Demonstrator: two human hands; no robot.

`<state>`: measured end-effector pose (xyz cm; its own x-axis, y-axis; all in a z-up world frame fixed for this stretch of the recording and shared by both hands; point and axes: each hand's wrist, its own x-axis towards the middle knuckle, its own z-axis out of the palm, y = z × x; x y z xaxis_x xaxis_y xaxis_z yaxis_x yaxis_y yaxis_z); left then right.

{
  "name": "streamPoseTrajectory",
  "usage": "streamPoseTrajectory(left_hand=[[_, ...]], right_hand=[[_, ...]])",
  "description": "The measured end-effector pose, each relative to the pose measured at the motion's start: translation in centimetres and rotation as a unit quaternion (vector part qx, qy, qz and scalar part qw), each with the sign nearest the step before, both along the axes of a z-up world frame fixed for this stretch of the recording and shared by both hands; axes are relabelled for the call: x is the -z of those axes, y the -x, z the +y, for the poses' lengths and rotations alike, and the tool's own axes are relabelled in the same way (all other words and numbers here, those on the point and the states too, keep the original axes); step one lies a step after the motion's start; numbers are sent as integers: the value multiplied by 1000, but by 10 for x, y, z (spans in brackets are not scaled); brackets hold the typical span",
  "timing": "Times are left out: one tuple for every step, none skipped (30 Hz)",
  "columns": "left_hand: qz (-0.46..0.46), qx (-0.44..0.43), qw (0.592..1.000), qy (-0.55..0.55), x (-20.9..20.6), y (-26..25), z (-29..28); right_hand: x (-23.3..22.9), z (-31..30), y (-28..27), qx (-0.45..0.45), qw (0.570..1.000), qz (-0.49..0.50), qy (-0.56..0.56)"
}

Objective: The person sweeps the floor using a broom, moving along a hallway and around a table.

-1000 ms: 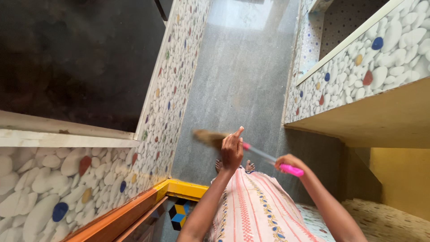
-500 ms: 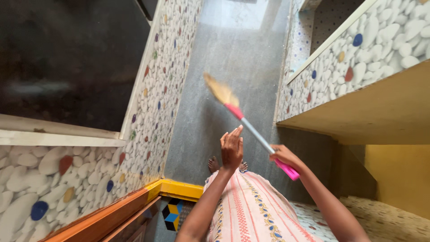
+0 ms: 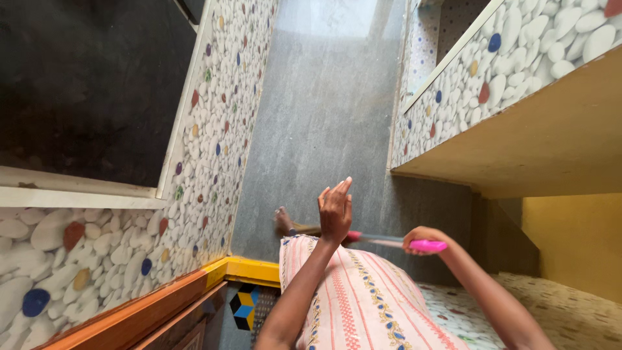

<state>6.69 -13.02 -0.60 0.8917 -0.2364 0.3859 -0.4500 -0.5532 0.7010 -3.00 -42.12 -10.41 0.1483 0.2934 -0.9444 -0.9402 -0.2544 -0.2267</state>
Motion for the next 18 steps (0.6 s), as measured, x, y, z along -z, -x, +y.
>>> streamPoseTrajectory(left_hand=[[5, -1, 1000, 5, -1, 1, 0], [11, -1, 1000, 10, -2, 1, 0], [12, -2, 1000, 10, -3, 2, 1], [10, 1, 1000, 7, -5, 2, 4], [6, 5, 1000, 5, -6, 2, 6], [6, 4, 1000, 6, -8, 3, 8], [4, 4, 1000, 1, -11, 3, 11], [1, 4, 1000, -3, -13, 2, 12], [1, 3, 1000, -3, -15, 2, 14], [4, 5, 1000, -1, -17, 2, 16], [7, 7, 1000, 2, -19, 0, 17], [5, 7, 1000, 2, -19, -3, 19], [5, 9, 1000, 1, -19, -4, 19], [4, 12, 1000, 1, -19, -4, 20], [4, 17, 1000, 2, -18, -6, 21], [4, 18, 1000, 4, -17, -8, 22], [5, 19, 1000, 6, -16, -10, 24], [6, 24, 1000, 6, -14, -12, 25]], right_hand=[[-2, -9, -10, 29, 999, 35, 17], [-2, -15, -20, 28, 999, 34, 17], [-5, -24, -27, 37, 998, -19, 49], [-6, -30, -35, 46, 993, -71, 80], [-3, -31, -49, 49, 990, -112, 70], [-1, -30, -63, 51, 985, -153, 60], [2, -27, -77, 63, 980, -175, 68], [5, -21, -90, 74, 975, -196, 75], [8, -14, -100, 74, 975, -197, 75], [11, -5, -109, 73, 965, -224, 117], [14, 6, -115, 73, 952, -251, 159], [17, 18, -120, 73, 952, -252, 158], [20, 31, -119, 30, 939, -284, 191], [22, 45, -120, -14, 923, -314, 222], [23, 59, -115, -10, 923, -313, 224], [22, 76, -104, 45, 929, -320, 181], [18, 91, -94, 100, 930, -326, 137], [12, 98, -84, 104, 930, -324, 138]])
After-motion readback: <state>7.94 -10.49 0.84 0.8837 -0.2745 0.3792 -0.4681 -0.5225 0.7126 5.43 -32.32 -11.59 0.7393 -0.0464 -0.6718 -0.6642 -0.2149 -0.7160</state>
